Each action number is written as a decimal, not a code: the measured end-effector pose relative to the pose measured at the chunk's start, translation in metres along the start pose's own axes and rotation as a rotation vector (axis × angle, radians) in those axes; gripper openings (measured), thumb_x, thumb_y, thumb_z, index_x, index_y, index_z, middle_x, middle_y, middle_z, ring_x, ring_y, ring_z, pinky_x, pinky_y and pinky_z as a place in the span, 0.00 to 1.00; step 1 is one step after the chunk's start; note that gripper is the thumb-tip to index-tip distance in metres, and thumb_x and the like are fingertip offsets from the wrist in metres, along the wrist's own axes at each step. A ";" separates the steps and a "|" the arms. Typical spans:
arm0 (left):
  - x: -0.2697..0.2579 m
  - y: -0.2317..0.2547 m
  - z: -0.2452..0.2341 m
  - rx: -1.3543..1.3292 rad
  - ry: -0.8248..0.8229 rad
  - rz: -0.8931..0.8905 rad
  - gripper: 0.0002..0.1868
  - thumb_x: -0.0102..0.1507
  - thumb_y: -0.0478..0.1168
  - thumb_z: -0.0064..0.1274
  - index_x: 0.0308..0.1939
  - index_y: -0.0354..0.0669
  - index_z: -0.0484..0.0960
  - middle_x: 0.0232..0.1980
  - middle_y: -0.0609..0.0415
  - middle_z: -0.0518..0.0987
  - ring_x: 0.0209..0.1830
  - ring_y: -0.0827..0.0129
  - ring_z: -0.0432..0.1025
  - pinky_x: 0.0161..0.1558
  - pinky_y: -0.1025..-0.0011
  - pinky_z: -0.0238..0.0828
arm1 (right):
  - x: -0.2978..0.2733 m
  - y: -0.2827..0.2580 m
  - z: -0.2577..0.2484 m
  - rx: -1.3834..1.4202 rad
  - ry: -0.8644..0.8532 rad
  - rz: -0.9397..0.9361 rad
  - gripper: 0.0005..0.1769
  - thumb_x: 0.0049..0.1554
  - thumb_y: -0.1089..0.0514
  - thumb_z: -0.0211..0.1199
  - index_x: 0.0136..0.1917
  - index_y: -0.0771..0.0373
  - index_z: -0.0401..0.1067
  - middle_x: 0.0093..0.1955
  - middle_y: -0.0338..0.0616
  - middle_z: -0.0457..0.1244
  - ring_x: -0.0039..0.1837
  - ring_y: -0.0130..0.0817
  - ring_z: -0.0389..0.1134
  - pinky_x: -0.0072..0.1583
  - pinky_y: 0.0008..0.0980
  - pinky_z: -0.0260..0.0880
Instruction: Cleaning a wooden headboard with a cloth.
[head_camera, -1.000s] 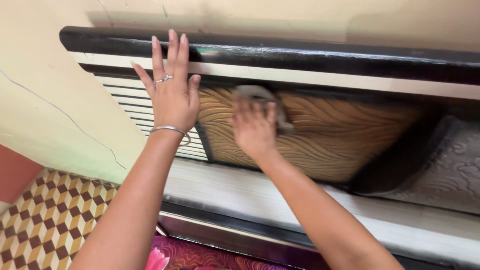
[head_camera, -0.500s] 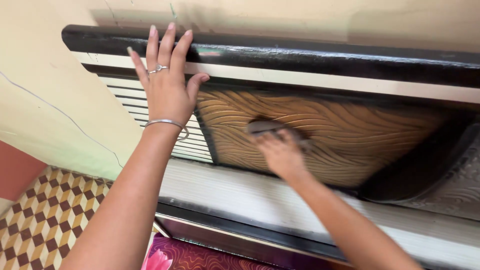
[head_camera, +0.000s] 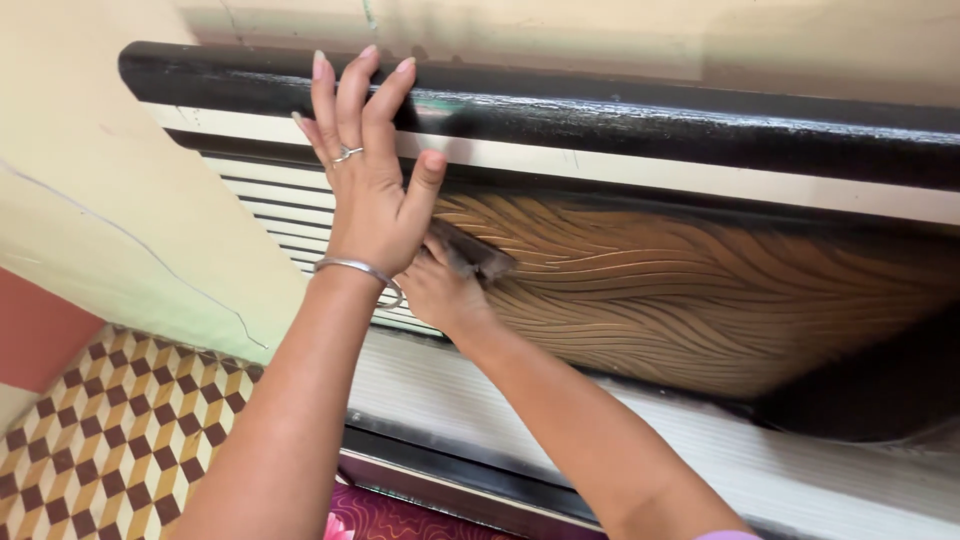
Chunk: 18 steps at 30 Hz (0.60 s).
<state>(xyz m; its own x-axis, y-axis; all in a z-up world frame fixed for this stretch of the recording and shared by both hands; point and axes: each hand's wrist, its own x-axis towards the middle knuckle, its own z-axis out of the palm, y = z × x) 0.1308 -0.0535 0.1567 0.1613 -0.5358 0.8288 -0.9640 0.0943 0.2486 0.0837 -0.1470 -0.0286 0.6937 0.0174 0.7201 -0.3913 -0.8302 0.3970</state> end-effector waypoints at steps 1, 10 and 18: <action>0.001 0.001 0.000 0.012 0.011 -0.004 0.35 0.74 0.66 0.38 0.80 0.54 0.63 0.86 0.52 0.52 0.89 0.45 0.33 0.82 0.33 0.20 | -0.003 -0.003 -0.001 0.029 0.015 -0.023 0.19 0.63 0.52 0.53 0.64 0.52 0.75 0.68 0.29 0.67 0.77 0.24 0.58 0.80 0.47 0.42; -0.001 0.009 0.005 0.072 0.082 -0.021 0.29 0.73 0.44 0.50 0.79 0.56 0.64 0.84 0.53 0.54 0.88 0.44 0.38 0.82 0.35 0.27 | -0.144 0.122 -0.110 0.007 -0.310 -0.021 0.22 0.62 0.52 0.52 0.68 0.46 0.71 0.61 0.31 0.70 0.65 0.26 0.68 0.78 0.50 0.42; 0.002 0.012 0.011 0.115 0.090 -0.011 0.33 0.69 0.36 0.53 0.77 0.54 0.62 0.83 0.49 0.53 0.86 0.40 0.37 0.79 0.33 0.27 | -0.056 0.132 -0.096 -0.078 -0.873 0.503 0.35 0.69 0.39 0.35 0.87 0.41 0.42 0.83 0.23 0.45 0.68 0.32 0.57 0.73 0.77 0.34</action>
<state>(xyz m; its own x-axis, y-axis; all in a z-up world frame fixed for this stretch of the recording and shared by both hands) 0.1169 -0.0621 0.1559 0.1856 -0.4586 0.8691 -0.9791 -0.0110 0.2033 -0.0651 -0.2047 0.0376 0.6248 -0.7647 0.1578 -0.7772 -0.5894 0.2204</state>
